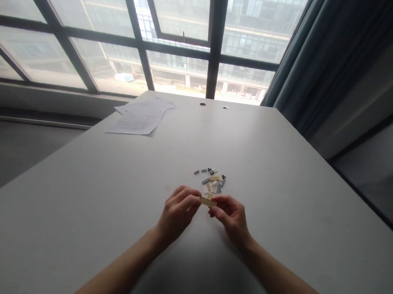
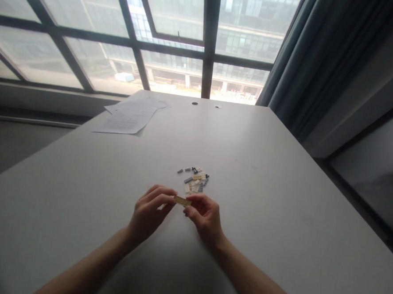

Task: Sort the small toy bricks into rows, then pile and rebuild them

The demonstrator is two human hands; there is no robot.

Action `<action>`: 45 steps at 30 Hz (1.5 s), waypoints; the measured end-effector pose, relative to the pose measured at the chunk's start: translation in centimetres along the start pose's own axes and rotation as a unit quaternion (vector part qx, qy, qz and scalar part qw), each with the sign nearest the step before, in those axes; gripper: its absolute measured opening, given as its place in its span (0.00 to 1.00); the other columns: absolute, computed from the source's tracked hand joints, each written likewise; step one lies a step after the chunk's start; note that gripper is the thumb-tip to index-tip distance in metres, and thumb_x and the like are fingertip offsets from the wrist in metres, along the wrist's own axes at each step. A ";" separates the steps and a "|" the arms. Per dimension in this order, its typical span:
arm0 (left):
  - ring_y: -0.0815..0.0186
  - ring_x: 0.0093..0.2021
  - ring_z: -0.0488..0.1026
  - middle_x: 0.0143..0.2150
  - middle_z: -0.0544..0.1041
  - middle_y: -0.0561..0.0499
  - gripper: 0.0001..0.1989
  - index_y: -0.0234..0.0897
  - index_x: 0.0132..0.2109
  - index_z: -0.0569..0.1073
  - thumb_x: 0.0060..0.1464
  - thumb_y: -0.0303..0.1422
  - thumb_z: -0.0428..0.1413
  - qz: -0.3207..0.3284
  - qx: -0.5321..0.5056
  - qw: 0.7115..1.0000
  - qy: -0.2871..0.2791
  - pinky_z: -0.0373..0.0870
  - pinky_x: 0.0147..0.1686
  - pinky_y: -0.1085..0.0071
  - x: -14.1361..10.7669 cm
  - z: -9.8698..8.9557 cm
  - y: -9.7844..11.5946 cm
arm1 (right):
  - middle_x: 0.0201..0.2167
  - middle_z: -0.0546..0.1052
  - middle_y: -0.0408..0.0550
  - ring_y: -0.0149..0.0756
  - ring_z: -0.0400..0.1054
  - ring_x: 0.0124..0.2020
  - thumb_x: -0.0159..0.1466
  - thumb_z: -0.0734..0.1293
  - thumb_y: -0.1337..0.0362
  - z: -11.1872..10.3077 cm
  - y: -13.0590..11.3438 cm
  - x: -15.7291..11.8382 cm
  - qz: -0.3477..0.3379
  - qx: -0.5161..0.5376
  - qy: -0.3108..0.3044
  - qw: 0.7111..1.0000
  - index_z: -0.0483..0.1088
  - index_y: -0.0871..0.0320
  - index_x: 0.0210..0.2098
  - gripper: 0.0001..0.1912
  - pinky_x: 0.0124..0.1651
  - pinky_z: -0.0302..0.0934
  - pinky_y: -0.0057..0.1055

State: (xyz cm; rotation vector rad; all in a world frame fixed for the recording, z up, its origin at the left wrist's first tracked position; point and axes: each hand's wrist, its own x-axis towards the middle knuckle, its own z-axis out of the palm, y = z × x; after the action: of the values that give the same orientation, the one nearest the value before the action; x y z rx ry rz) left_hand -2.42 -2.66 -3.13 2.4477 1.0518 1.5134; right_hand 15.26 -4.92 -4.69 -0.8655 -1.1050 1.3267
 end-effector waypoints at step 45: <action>0.58 0.50 0.69 0.50 0.71 0.43 0.18 0.42 0.50 0.68 0.52 0.34 0.61 -0.056 -0.069 0.987 -0.135 0.69 0.49 0.59 -0.2 0.4 1.4 | 0.20 0.68 0.39 0.27 0.59 0.23 0.50 0.72 0.64 0.0 -0.3 0.2 0.106 0.020 -0.080 0.991 0.71 0.60 0.24 0.07 0.29 0.54 0.25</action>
State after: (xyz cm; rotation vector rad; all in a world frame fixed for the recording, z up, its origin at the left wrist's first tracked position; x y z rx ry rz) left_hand -1.42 -3.67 -2.91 2.3688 0.9793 1.1398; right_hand 15.29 -4.72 -4.36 -0.8780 -1.1283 1.6119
